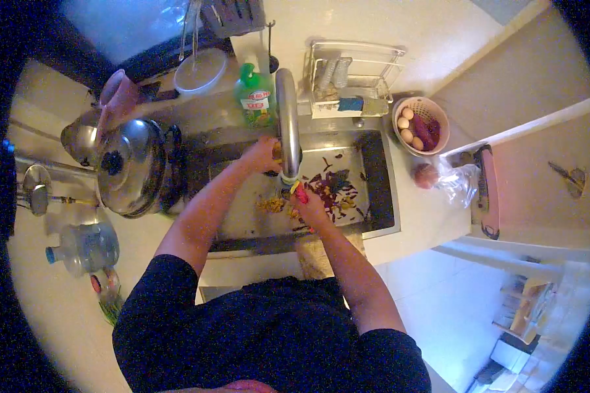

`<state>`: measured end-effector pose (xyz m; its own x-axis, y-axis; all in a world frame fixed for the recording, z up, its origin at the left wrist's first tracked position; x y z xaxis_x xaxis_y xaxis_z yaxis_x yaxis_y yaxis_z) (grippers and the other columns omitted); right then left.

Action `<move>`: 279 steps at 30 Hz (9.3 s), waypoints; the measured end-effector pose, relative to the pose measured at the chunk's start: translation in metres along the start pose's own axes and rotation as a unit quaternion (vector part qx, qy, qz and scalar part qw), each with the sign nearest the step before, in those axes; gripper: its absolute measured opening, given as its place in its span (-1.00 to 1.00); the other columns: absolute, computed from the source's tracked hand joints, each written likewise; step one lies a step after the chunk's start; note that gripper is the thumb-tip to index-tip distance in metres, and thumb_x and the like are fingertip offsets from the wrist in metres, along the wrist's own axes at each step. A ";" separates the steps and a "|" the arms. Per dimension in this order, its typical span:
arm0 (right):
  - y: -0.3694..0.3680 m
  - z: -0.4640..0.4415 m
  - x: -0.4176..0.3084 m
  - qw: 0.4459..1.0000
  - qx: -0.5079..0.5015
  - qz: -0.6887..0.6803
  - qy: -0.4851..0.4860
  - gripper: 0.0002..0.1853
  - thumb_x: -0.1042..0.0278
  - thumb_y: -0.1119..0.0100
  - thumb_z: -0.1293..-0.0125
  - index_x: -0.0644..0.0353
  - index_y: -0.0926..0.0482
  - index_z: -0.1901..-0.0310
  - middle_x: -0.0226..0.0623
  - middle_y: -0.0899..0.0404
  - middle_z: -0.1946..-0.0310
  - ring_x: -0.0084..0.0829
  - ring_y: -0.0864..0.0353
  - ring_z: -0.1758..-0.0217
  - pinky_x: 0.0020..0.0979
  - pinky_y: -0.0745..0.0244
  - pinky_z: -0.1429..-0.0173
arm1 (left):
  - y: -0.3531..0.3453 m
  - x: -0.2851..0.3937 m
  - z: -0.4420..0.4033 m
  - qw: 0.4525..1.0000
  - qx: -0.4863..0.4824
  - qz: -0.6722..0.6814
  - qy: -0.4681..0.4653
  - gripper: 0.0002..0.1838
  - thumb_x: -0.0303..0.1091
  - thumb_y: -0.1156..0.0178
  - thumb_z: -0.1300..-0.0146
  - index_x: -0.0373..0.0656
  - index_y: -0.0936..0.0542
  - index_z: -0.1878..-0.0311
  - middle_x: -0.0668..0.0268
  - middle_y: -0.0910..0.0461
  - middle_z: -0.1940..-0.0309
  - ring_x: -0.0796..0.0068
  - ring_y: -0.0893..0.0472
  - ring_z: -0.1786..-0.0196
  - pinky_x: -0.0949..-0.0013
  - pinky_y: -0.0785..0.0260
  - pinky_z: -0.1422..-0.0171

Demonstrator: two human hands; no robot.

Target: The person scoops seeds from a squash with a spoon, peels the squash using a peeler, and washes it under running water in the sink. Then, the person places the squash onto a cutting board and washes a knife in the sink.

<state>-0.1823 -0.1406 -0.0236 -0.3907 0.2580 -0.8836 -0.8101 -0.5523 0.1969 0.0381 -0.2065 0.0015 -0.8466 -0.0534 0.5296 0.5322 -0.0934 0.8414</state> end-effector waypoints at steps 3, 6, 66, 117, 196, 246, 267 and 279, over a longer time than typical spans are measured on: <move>-0.002 -0.005 0.008 0.996 0.043 0.078 0.014 -0.85 0.38 -0.18 -0.17 0.27 -0.50 0.29 -0.37 -0.55 0.49 -0.56 -0.52 0.46 -0.49 -0.41 0.33 | -0.030 -0.038 -0.022 0.985 -0.071 0.153 0.030 -0.26 -0.13 -0.46 0.38 -0.27 -0.44 0.06 0.04 -0.55 0.22 0.08 -0.53 0.07 0.21 -0.37 -0.03; -0.005 0.001 -0.018 0.999 0.019 -0.041 0.001 -0.86 0.41 -0.18 -0.17 0.29 -0.49 0.31 -0.35 -0.55 0.54 -0.54 -0.54 0.50 -0.50 -0.42 0.41 | 0.022 -0.005 -0.010 0.980 -0.047 0.191 0.043 -0.26 -0.13 -0.46 0.39 -0.29 -0.44 0.07 0.01 -0.55 0.19 0.07 -0.54 0.07 0.22 -0.38 -0.02; 0.054 0.022 -0.021 0.930 0.161 0.310 0.112 -0.81 0.33 -0.21 -0.12 0.27 -0.49 0.37 -0.27 -0.55 0.49 -0.43 -0.54 0.40 -0.37 -0.41 0.32 | -0.069 -0.067 -0.039 0.960 -0.131 0.243 -0.037 -0.14 -0.08 -0.51 0.46 -0.30 -0.44 0.00 -0.02 -0.54 0.13 0.11 -0.53 0.06 0.21 -0.37 -0.05; 0.084 0.002 -0.343 0.977 0.013 0.106 0.183 -0.83 0.31 -0.28 -0.06 0.21 -0.54 0.44 -0.51 -0.40 0.66 -0.65 -0.32 0.62 -0.54 -0.24 0.50 | 0.184 0.099 0.112 0.661 -0.014 0.726 -0.189 0.04 -0.41 -0.38 0.42 -0.26 -0.17 -0.31 0.23 -0.07 -0.34 0.40 -0.18 -0.34 0.33 0.02 -0.39; -0.031 -0.021 -0.024 0.961 -0.070 -0.228 -0.141 -0.73 0.17 0.01 -0.31 0.23 -0.48 0.37 -0.36 -0.36 0.77 -0.46 -0.30 0.81 -0.33 -0.31 0.71 | 0.021 0.014 0.004 0.984 -0.105 -0.135 -0.046 -0.37 -0.29 -0.36 0.38 -0.28 -0.48 0.09 0.05 -0.38 0.04 0.05 -0.52 0.08 0.13 -0.44 0.05; -0.018 -0.027 -0.030 0.987 0.126 -0.095 0.045 -0.77 0.34 -0.08 -0.23 0.28 -0.50 0.14 -0.34 -0.59 0.29 -0.46 -0.57 0.25 -0.42 -0.44 0.16 | 0.034 0.015 -0.001 0.984 -0.134 -0.118 -0.008 -0.29 -0.31 -0.35 0.34 -0.27 -0.40 -0.03 0.10 -0.36 -0.09 0.05 -0.47 -0.03 0.15 -0.41 -0.06; 0.147 0.004 -0.173 0.835 0.435 0.169 0.290 -0.88 0.49 -0.27 -0.04 0.19 -0.48 0.47 -0.42 -0.42 0.61 -0.56 -0.37 0.51 -0.47 -0.36 0.38 | 0.025 0.003 0.006 0.977 -0.164 -0.129 0.032 -0.31 -0.21 -0.43 0.42 -0.21 -0.50 0.06 0.09 -0.55 0.17 0.13 -0.54 0.06 0.15 -0.43 0.03; 0.128 0.008 -0.500 0.678 0.337 -0.022 0.653 -0.86 0.50 -0.25 -0.11 0.33 -0.52 0.32 -0.36 -0.56 0.48 -0.60 -0.48 0.49 -0.58 -0.41 0.42 | 0.034 -0.007 0.000 0.990 -0.135 -0.043 0.011 -0.27 -0.17 -0.47 0.34 -0.21 -0.45 0.00 0.10 -0.53 0.07 0.14 -0.54 0.02 0.16 -0.40 -0.02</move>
<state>-0.0944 -0.3337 0.4467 0.0040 -0.9023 -0.4311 -0.9962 0.0341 -0.0806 0.0618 -0.2090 0.0264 -0.8899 -0.0558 0.4528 0.4408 -0.3615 0.8216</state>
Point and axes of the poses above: each hand's wrist, its own z-axis away from the middle knuckle, its own y-axis out of the back of the hand, x = y × z, the point moved 2 cm from there along -z, towards the middle knuckle
